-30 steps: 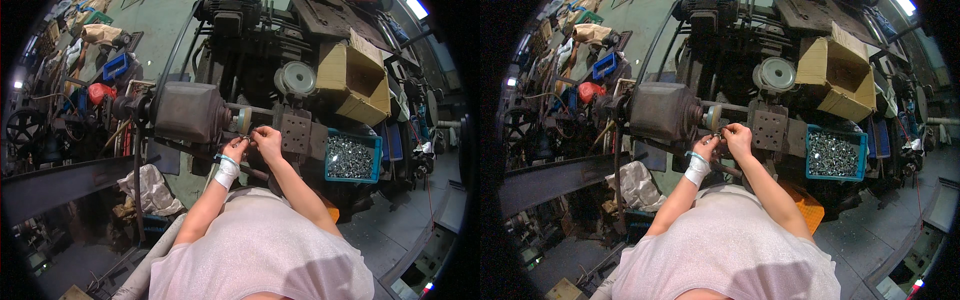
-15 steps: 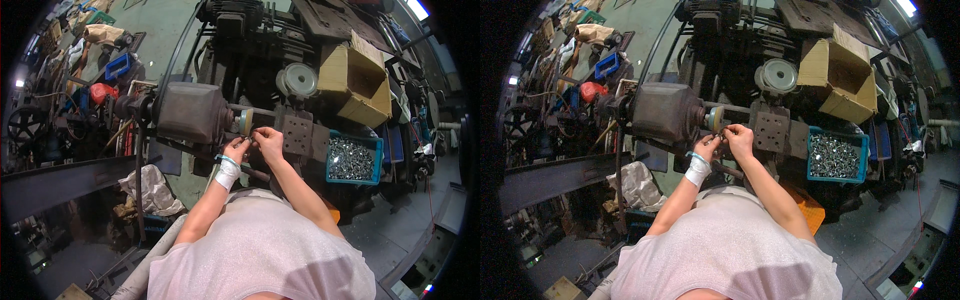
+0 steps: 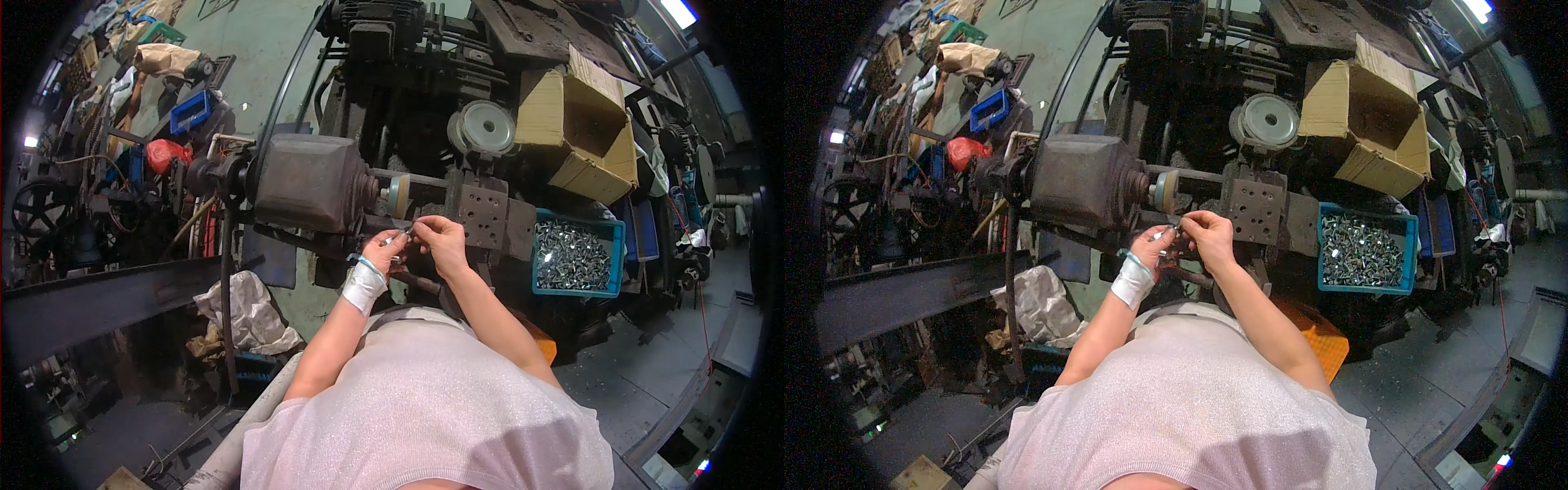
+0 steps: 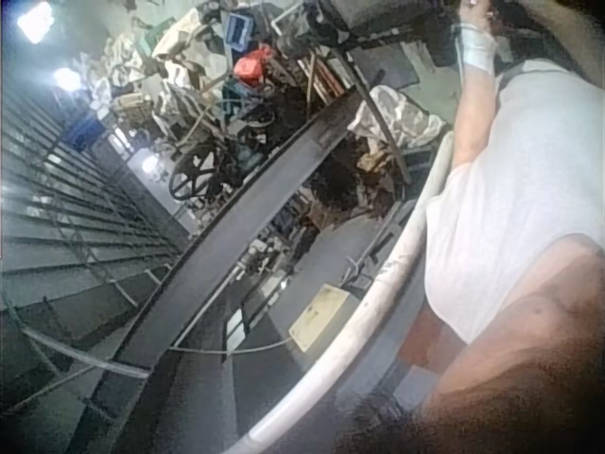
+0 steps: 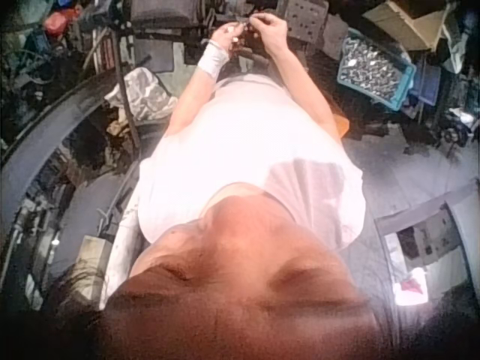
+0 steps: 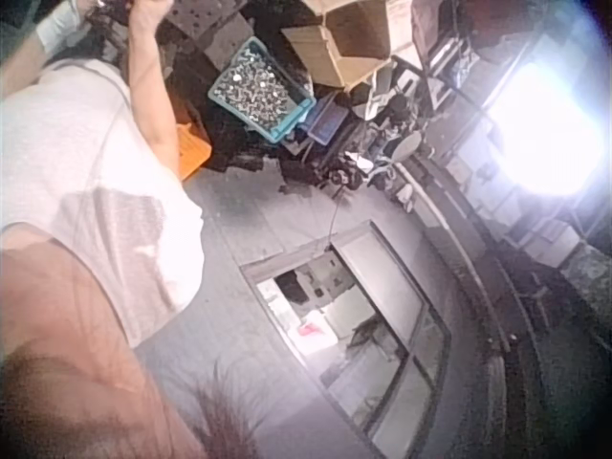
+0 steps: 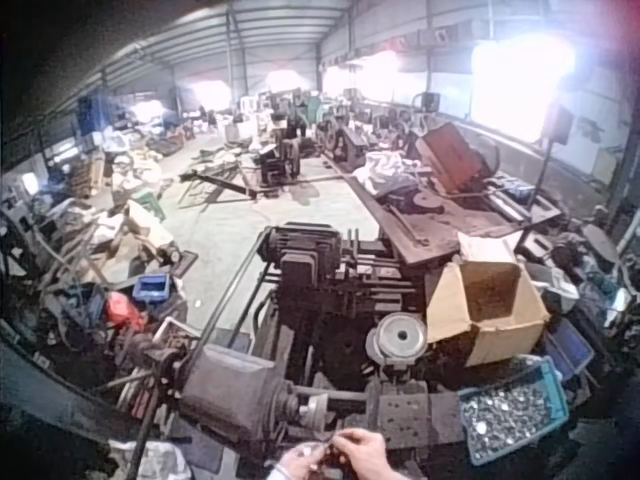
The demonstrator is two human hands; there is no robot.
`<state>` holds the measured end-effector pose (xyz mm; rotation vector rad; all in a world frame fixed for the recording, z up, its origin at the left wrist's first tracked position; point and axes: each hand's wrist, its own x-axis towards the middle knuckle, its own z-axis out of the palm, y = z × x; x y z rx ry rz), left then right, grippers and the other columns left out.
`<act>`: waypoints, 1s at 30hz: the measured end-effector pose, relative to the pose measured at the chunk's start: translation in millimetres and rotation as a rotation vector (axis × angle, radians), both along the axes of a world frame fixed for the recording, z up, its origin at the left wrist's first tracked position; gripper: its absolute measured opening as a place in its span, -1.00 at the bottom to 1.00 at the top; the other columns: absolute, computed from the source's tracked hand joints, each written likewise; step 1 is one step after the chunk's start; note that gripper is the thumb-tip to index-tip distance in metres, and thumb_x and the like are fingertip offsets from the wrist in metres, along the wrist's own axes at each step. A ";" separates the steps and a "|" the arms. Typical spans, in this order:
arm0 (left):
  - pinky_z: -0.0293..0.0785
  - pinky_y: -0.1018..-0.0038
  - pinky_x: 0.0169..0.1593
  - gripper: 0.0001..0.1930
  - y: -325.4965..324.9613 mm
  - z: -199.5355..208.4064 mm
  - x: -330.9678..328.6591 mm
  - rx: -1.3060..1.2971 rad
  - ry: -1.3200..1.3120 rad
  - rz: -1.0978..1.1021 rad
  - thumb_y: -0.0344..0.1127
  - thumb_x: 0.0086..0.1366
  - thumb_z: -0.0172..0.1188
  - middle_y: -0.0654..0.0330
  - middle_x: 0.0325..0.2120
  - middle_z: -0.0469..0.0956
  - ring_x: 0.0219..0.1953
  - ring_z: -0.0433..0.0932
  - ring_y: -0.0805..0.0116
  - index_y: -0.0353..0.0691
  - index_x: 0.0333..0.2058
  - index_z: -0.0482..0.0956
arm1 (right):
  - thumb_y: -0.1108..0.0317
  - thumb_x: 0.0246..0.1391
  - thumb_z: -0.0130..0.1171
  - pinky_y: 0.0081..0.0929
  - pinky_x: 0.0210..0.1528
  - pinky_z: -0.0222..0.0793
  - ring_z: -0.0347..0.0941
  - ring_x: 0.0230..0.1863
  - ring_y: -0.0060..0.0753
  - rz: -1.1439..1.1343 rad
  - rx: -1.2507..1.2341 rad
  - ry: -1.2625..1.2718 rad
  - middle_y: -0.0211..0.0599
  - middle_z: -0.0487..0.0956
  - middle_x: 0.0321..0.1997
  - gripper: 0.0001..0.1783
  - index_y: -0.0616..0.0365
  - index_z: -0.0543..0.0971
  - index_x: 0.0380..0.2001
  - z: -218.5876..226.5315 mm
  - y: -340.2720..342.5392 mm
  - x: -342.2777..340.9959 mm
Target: The person picks small metal parts from a blue bin and grinds them against a rotating bench grinder wheel. They handle the parts one by one, rotating them to grind different edges, and then place the finished pieces into a cardboard box. The process is repetitive and continuous throughout the clip.
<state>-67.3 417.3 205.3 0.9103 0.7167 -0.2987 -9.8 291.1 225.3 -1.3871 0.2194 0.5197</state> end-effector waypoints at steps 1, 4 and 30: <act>0.31 0.61 -0.62 -0.74 -0.4 -3.1 0.8 0.074 -0.015 -0.008 -0.19 0.05 0.20 0.35 -0.56 0.46 -0.58 0.40 0.58 -0.15 -0.32 0.44 | 0.44 -0.10 0.13 -0.78 -0.65 0.21 0.38 -0.59 -0.67 -0.002 -0.033 0.009 -0.40 0.49 -0.55 -0.84 0.31 0.50 -0.41 0.2 1.7 1.2; 0.34 0.59 -0.55 -0.77 -2.4 4.2 8.8 0.282 -0.016 -0.031 -0.26 0.03 0.22 0.31 -0.52 0.49 -0.53 0.42 0.56 -0.19 -0.34 0.47 | 0.44 -0.10 0.12 -0.77 -0.67 0.21 0.37 -0.61 -0.68 -0.011 -0.107 -0.008 -0.41 0.48 -0.57 -0.83 0.32 0.50 -0.42 -2.4 5.7 6.1; 0.30 0.64 -0.68 -0.51 -2.8 11.9 -2.5 -0.141 -0.005 0.058 0.16 0.16 -0.12 0.31 -0.61 0.43 -0.64 0.40 0.53 -0.23 -0.33 0.43 | 0.47 -0.15 0.08 -0.71 -0.72 -0.02 0.21 -0.65 -0.71 0.148 0.273 0.285 -0.46 0.34 -0.64 -0.94 0.14 0.41 -0.57 26.7 -13.8 0.9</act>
